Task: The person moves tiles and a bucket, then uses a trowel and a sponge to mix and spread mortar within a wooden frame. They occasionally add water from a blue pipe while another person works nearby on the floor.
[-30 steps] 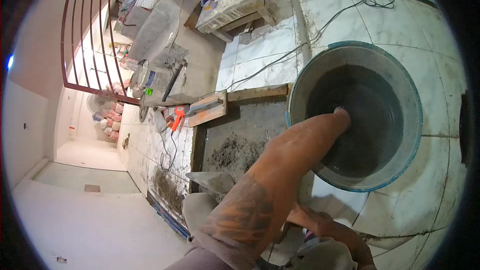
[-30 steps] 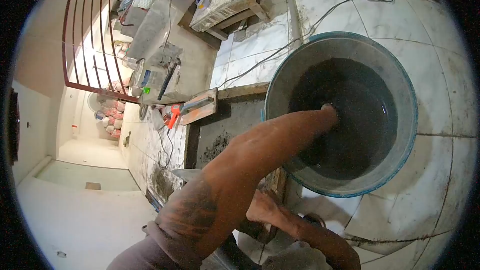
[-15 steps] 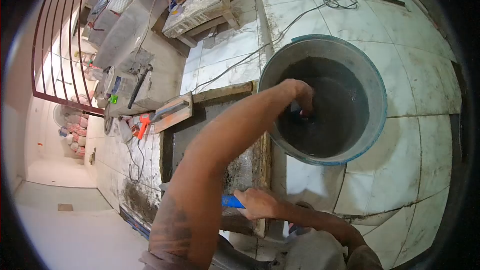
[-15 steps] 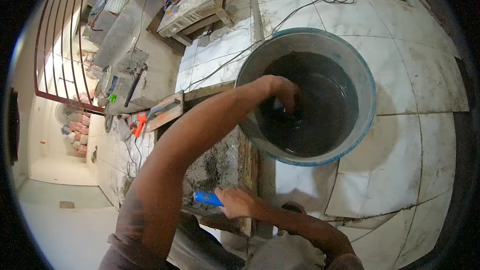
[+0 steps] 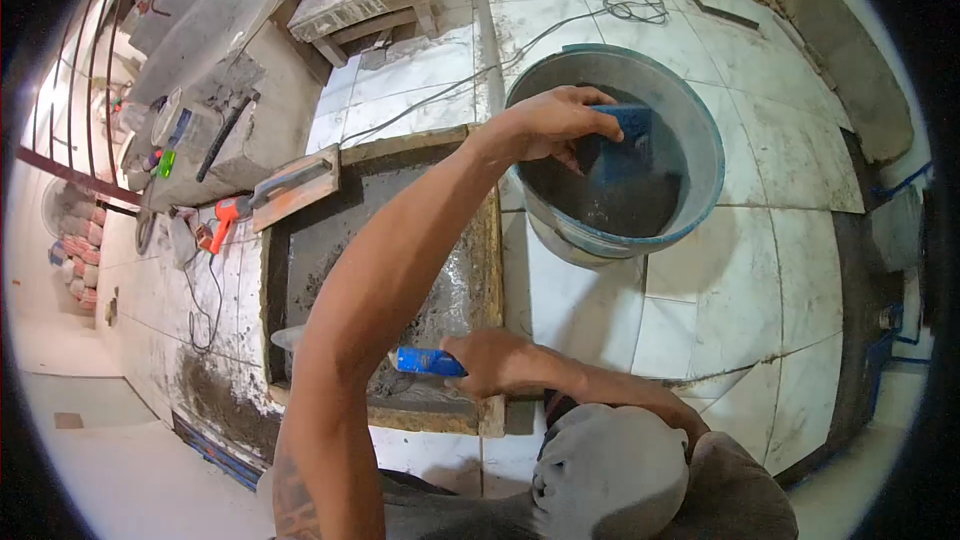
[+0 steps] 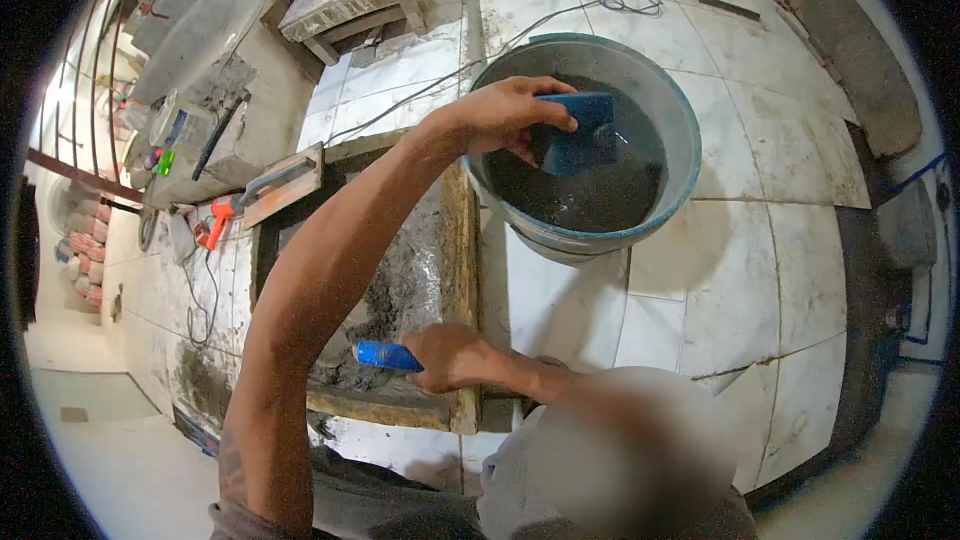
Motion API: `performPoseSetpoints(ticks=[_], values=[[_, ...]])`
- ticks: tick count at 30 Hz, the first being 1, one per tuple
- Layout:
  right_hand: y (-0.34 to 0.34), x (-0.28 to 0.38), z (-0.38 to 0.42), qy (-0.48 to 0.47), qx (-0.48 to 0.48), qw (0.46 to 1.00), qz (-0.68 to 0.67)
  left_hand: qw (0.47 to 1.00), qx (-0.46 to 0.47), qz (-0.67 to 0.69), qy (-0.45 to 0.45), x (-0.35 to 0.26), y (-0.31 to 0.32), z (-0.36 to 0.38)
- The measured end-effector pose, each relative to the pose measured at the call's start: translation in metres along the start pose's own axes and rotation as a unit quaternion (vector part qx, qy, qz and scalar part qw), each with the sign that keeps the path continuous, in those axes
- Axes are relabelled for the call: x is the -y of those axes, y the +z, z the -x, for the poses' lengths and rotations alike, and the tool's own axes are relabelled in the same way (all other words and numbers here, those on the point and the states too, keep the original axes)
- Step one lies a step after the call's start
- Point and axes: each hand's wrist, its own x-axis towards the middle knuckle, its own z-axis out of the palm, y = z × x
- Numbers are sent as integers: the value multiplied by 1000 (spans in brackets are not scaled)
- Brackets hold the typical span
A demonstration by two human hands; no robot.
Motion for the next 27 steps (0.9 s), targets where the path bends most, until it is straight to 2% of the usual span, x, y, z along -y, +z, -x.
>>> performPoseSetpoints(ticks=[2,5,8,10,12,14,16,19,20,21,22,23,24,25,26,27], values=[[-7,2,3,12,13,1000,-24,998,-1,48,39,1,-3,19],[-17,8,14,28,-42,999,8,992,-26,80,97,2,-8,69],[-33,8,13,109,18,992,57,989,-54,73,114,6,-28,127],[-44,17,23,167,-13,985,31,987,-100,69,100,22,-42,171],[-40,-5,30,146,-41,988,27,985,-146,29,90,42,-59,218],[-54,8,38,198,-46,976,76,974,-208,0,90,62,-66,266],[-61,1,36,203,-49,974,86,968,-243,-28,55,88,-79,304],[-76,8,16,238,-56,960,137,954,-297,9,31,142,-92,338],[-79,8,9,211,-73,959,172,956,-293,1,1,166,-100,347],[-82,8,-2,178,-90,959,203,942,-334,-30,-27,165,-91,359],[-86,11,-19,136,-114,957,232,929,-348,-118,-40,188,-100,365],[-91,25,-36,157,-92,955,234,929,-339,-111,-94,201,-102,371],[-97,41,-51,172,-78,953,238,915,-356,-183,-57,226,-105,373],[-99,45,-65,139,-95,953,251,920,-356,-141,-81,233,-105,379],[-100,52,-79,118,-107,951,264,935,-348,-50,-57,253,-106,381],[-98,65,-86,101,-110,951,272,940,-322,69,-84,240,-91,391]])
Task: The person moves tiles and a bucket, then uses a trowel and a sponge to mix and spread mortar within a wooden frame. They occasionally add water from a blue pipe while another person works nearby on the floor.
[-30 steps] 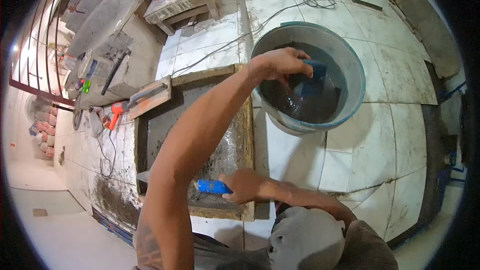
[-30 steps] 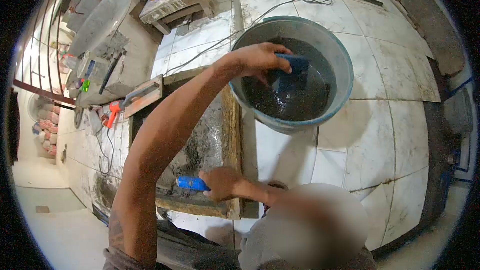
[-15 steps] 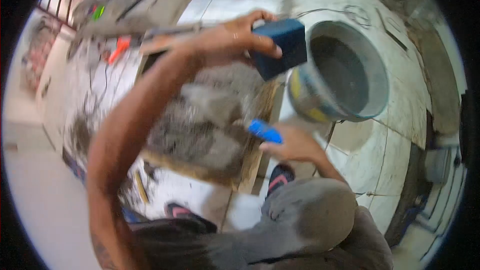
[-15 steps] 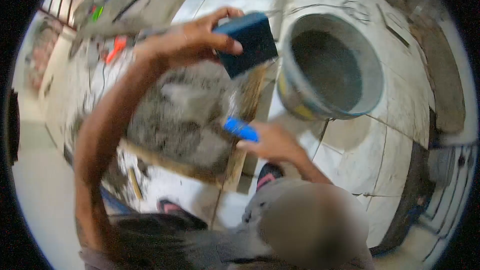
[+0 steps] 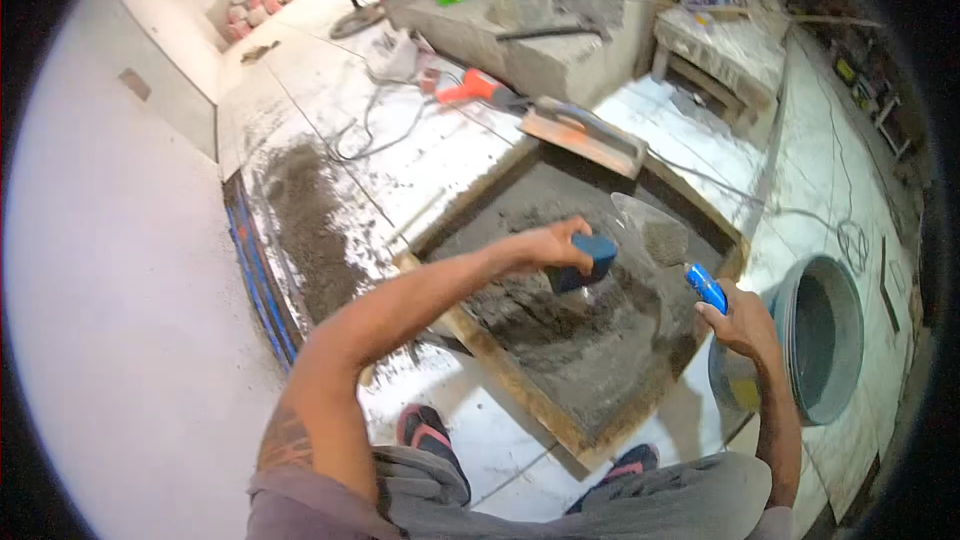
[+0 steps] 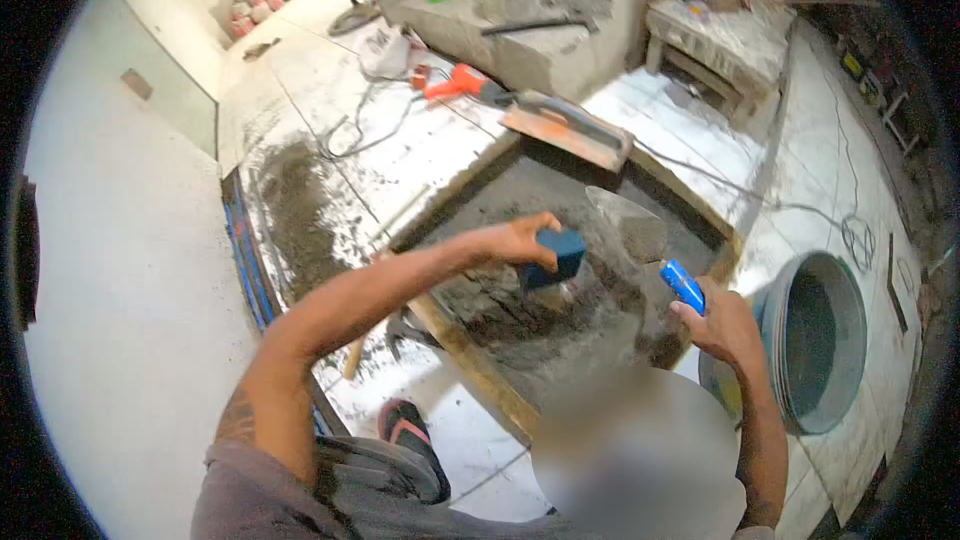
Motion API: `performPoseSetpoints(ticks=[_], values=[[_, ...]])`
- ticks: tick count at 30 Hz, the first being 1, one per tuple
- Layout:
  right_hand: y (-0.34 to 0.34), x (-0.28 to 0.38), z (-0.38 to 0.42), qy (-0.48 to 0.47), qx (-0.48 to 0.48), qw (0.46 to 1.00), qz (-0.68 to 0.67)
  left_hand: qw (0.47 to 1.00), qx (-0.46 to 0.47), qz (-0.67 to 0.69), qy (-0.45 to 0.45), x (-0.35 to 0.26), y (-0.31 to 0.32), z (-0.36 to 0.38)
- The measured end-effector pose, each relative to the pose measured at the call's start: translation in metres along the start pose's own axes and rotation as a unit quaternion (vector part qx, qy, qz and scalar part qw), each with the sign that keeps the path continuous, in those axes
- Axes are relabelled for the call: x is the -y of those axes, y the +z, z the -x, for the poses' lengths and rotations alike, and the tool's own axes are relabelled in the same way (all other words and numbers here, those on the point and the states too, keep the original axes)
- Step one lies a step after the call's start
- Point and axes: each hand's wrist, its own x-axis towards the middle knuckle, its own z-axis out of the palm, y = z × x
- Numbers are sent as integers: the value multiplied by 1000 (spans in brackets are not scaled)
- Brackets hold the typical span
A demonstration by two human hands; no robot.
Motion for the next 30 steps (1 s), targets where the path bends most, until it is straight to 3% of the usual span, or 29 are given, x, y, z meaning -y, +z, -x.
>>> performPoseSetpoints(ticks=[2,3,5,9,12,15,17,20,22,25,30], values=[[-12,22,-18,-26,-6,1000,15,1000,7,8,-17,10,-6,2],[-16,34,-27,-43,2,999,31,997,8,-66,-30,11,-11,3],[-22,58,-51,-71,18,995,63,998,54,23,-25,29,-17,2],[-16,81,-103,-164,-22,976,142,997,60,-34,-22,35,-19,0],[-3,86,-154,-202,12,960,191,996,67,-41,-31,34,-13,6],[5,99,-186,-149,62,959,235,993,64,-88,-35,38,-10,1],[11,98,-183,-149,33,971,182,990,68,-125,-19,45,-10,-1],[37,79,-176,-121,5,987,104,986,79,-133,-64,34,-8,13],[39,66,-161,-97,10,992,83,972,60,-215,-75,33,-7,15],[29,61,-139,-39,77,995,41,966,49,-242,-79,34,-6,13],[29,52,-129,-38,106,993,33,953,61,-291,-66,18,1,19]])
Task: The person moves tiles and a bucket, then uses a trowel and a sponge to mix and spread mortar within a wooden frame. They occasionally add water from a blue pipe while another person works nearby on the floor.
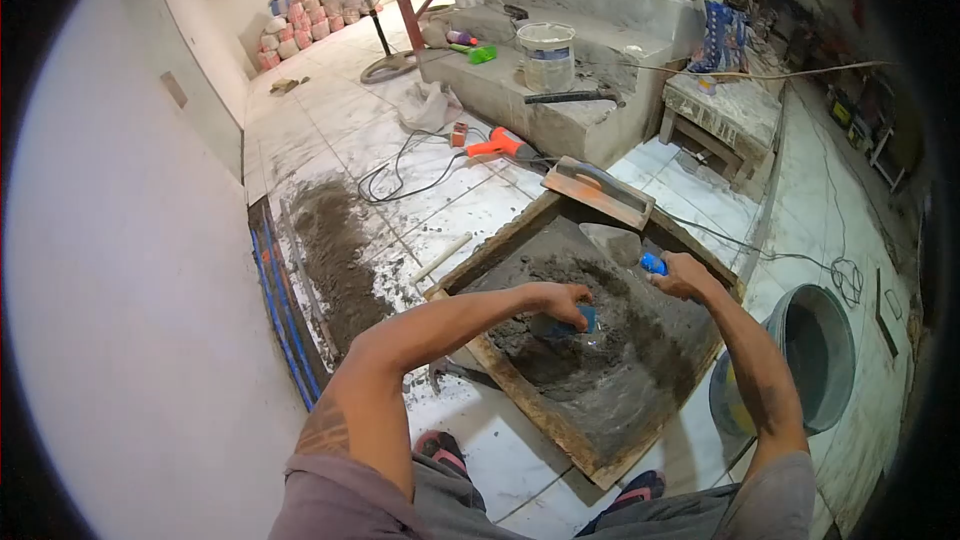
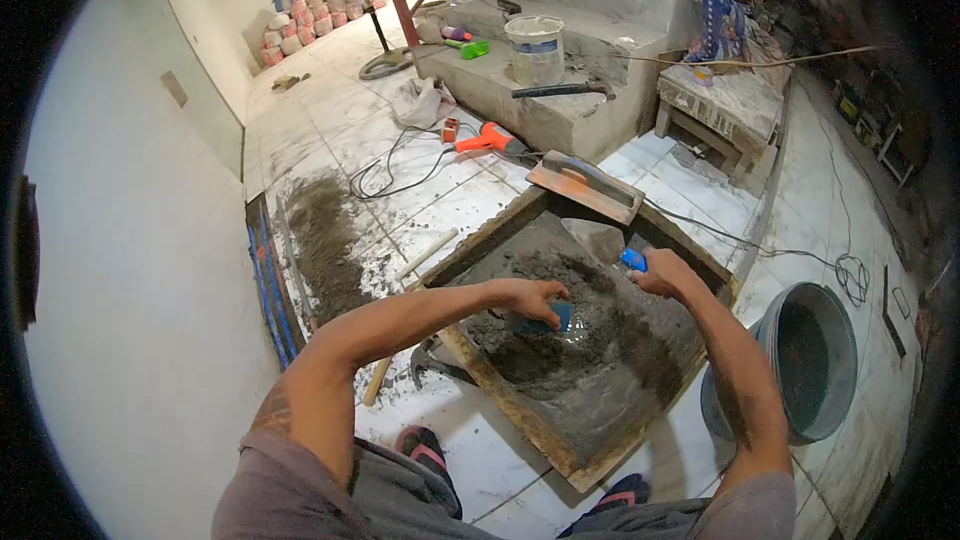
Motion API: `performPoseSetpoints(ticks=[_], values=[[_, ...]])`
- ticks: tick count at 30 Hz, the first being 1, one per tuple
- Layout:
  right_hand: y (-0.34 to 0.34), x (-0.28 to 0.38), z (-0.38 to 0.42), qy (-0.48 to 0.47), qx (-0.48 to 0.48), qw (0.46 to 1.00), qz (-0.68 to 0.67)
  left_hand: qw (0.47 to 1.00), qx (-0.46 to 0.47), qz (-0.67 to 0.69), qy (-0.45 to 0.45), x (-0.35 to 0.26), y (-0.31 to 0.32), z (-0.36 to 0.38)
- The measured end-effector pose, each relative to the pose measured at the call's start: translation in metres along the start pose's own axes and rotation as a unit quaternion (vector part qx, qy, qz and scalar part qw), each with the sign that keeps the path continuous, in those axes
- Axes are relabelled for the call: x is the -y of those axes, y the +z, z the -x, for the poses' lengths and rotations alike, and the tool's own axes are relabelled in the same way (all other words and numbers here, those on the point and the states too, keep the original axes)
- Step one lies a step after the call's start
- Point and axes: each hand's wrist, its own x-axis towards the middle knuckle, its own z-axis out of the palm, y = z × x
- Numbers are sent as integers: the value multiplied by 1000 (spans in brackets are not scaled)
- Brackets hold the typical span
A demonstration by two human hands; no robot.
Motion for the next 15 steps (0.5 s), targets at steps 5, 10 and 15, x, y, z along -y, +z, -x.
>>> performPoseSetpoints(ticks=[5,10,15], values=[[16,-25,-5,-100,-47,992,62,997,17,-66,30,-5,2,-32],[10,-7,11,-32,5,999,28,996,18,-84,6,-4,4,-39],[15,-25,6,-60,-6,996,65,997,46,-55,17,-5,-2,-39]])
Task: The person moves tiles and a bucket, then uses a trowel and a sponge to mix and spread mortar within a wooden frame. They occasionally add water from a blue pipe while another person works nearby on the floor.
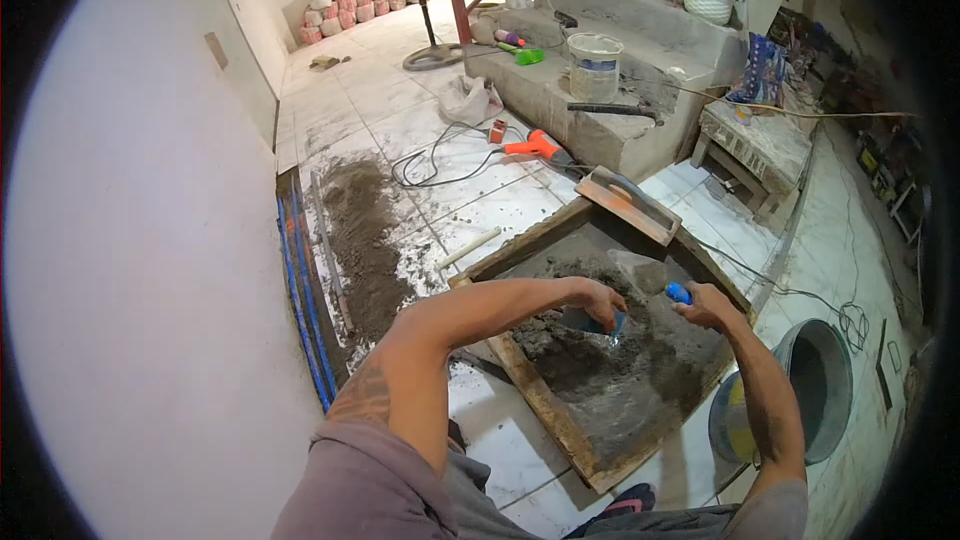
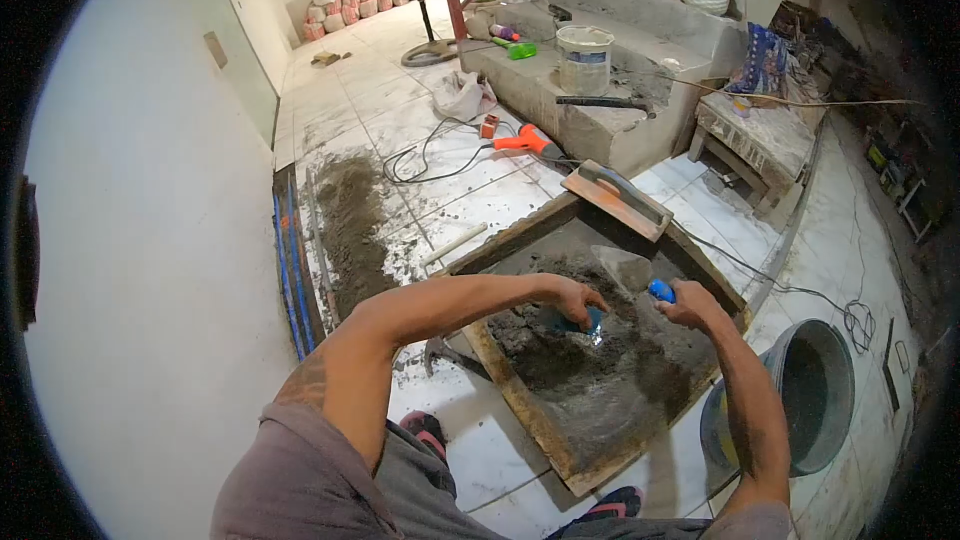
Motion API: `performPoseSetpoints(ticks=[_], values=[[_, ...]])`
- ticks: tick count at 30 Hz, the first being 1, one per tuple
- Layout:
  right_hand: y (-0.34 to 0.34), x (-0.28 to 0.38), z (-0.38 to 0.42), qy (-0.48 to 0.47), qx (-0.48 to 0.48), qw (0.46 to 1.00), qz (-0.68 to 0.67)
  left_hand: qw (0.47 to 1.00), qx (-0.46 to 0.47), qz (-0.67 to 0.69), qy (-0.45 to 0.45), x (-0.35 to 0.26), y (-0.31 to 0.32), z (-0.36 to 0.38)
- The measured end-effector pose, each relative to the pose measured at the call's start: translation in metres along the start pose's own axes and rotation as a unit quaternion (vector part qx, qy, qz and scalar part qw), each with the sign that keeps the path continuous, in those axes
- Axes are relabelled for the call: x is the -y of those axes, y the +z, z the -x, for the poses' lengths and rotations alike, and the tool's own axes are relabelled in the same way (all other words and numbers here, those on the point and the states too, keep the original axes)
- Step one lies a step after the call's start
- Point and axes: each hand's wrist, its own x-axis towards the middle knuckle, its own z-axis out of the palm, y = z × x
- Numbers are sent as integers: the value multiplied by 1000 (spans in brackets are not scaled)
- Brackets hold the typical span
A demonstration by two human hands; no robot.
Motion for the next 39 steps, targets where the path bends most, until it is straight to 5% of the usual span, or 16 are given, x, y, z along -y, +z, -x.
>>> performPoseSetpoints(ticks=[4,7,14,23,26,34,39], values=[[7,-10,-1,-37,-25,998,34,1000,12,-9,-12,-5,-4,11],[-9,8,15,47,34,998,-6,1000,-15,-11,-25,-3,-3,12],[-2,-9,14,54,21,998,24,995,-60,60,-53,5,-5,30],[-8,-27,19,47,17,999,5,985,32,158,-63,19,-6,34],[-3,-48,8,1,-7,999,45,987,-67,135,-50,22,6,37],[9,-71,22,-6,-41,998,45,993,-107,-27,-40,17,-14,72],[34,-86,27,30,-1,999,-13,978,-185,88,-34,22,-25,88]])
